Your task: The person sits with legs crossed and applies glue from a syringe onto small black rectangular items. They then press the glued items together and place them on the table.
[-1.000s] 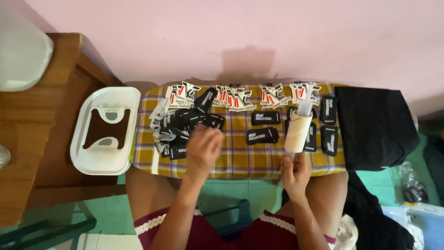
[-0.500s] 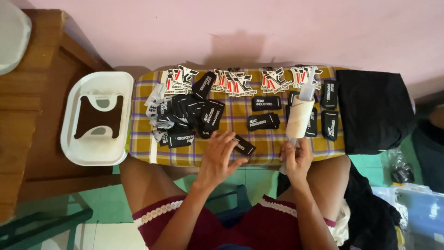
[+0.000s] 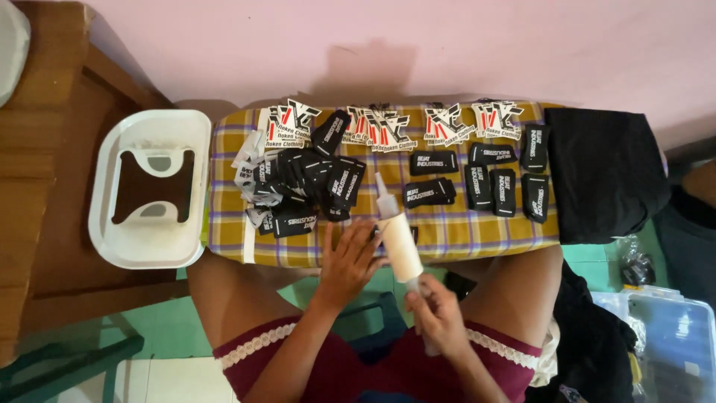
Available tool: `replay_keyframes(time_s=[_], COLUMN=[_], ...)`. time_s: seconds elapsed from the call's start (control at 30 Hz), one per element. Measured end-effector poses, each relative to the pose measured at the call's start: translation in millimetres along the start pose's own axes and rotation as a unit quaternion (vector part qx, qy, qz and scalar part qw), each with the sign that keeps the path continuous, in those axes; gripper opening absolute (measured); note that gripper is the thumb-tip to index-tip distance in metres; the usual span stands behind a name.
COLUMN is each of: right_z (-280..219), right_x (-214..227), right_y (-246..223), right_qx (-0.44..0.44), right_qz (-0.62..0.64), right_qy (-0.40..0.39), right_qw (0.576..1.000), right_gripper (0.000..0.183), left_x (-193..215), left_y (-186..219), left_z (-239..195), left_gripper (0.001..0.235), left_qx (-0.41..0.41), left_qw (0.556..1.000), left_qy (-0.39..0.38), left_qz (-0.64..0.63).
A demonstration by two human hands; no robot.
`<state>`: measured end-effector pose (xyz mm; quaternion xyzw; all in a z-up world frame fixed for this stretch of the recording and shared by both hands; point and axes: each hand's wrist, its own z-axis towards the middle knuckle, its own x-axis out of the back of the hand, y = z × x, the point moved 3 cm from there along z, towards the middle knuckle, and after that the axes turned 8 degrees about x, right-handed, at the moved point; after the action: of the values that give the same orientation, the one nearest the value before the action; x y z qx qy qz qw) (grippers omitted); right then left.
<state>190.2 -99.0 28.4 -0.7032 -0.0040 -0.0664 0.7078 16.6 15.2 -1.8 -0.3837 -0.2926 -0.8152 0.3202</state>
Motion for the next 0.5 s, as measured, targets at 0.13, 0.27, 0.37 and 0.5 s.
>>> replay_keyframes(time_s=[0.13, 0.27, 0.37, 0.5], right_z=[-10, -4, 5, 14], right_x=[-19, -19, -12, 1], right_y=[-14, -24, -22, -28], right_qx=[-0.041, -0.055, -0.1, -0.191], right_qz=[0.078, 0.033, -0.047, -0.18], right_qy=[-0.004, -0.023, -0.037, -0.065], right_qw=[0.996, 0.998, 0.993, 0.963], right_gripper=[0.021, 0.02, 0.022, 0.028], left_x=[13, 16, 14, 12], left_y=[1, -2, -2, 0], left_z=[4, -4, -2, -7], left_gripper=[0.036, 0.031, 0.021, 0.025], left_qx=[-0.017, -0.004, -0.002, 0.015], left_qw=[0.998, 0.997, 0.994, 0.991], left_qy=[0.026, 0.075, 0.112, 0.135], left_qz=[-0.058, -0.035, -0.017, -0.018])
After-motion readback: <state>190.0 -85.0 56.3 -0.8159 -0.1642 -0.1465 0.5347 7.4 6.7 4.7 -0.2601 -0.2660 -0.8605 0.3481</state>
